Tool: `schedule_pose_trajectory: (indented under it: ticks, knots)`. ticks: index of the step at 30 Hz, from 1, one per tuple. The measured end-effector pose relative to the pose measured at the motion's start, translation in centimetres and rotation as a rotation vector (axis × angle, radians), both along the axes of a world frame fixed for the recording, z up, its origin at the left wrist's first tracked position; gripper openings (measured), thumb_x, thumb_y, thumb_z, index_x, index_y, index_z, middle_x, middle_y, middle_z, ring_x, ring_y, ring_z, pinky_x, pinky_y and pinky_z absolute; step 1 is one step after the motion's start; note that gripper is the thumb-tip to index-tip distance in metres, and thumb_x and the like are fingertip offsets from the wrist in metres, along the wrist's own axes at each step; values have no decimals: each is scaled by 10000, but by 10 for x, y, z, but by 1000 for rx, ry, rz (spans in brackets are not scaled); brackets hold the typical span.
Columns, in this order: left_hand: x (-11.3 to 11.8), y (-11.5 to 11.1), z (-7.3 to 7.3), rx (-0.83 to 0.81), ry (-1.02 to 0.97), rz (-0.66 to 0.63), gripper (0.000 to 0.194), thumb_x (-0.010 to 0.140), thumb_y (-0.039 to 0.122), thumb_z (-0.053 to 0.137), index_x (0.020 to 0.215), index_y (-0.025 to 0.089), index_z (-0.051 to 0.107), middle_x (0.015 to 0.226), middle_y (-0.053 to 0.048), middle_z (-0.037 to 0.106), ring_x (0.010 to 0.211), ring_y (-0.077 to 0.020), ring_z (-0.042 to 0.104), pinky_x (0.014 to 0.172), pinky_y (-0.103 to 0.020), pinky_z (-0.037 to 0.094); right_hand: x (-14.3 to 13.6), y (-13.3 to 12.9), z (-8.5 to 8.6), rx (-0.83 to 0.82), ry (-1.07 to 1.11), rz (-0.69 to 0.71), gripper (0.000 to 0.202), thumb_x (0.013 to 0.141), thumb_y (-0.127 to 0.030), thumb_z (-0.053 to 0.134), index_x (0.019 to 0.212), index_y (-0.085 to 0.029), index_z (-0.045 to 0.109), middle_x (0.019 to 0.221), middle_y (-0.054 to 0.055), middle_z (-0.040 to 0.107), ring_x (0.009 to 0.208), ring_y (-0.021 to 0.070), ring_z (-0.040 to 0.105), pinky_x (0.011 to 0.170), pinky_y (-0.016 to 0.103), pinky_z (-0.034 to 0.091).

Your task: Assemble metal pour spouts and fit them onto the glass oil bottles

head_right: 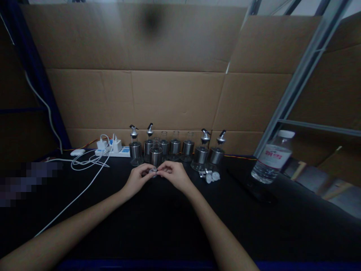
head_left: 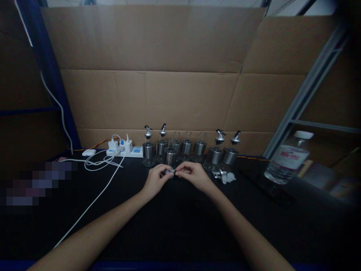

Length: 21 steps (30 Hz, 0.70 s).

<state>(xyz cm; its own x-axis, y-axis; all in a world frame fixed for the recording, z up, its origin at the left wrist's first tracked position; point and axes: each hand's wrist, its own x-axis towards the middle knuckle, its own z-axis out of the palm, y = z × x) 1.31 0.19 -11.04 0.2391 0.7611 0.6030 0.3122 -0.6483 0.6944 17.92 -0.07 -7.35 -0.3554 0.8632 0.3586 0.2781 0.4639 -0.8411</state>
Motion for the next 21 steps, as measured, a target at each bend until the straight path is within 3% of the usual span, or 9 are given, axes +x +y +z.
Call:
schedule_pose_trajectory:
  ticks: [4, 10, 21]
  knots:
    - [-1, 0, 1, 2, 9, -17, 153, 722, 247, 535, 825, 162, 609, 834, -37, 598, 737, -133, 548, 603, -211, 421, 0, 0, 0, -67, 33, 31, 159, 600, -237, 641, 697, -126, 580, 617, 5, 583, 558, 93, 548, 569, 230, 439]
    - [-1, -2, 4, 33, 61, -127, 175, 740, 235, 522, 867, 178, 628, 875, -44, 627, 821, -149, 561, 754, -252, 415, 3, 0, 0, -213, 85, 178, 181, 578, -209, 662, 691, -125, 548, 583, -9, 578, 528, 89, 546, 557, 234, 433]
    - [0, -6, 6, 73, 72, -145, 196, 753, 241, 502, 892, 193, 632, 906, -41, 635, 842, -156, 572, 770, -252, 426, 3, 2, -2, -204, 87, 162, 211, 588, -224, 658, 704, -132, 508, 605, -18, 555, 518, 79, 520, 521, 231, 437]
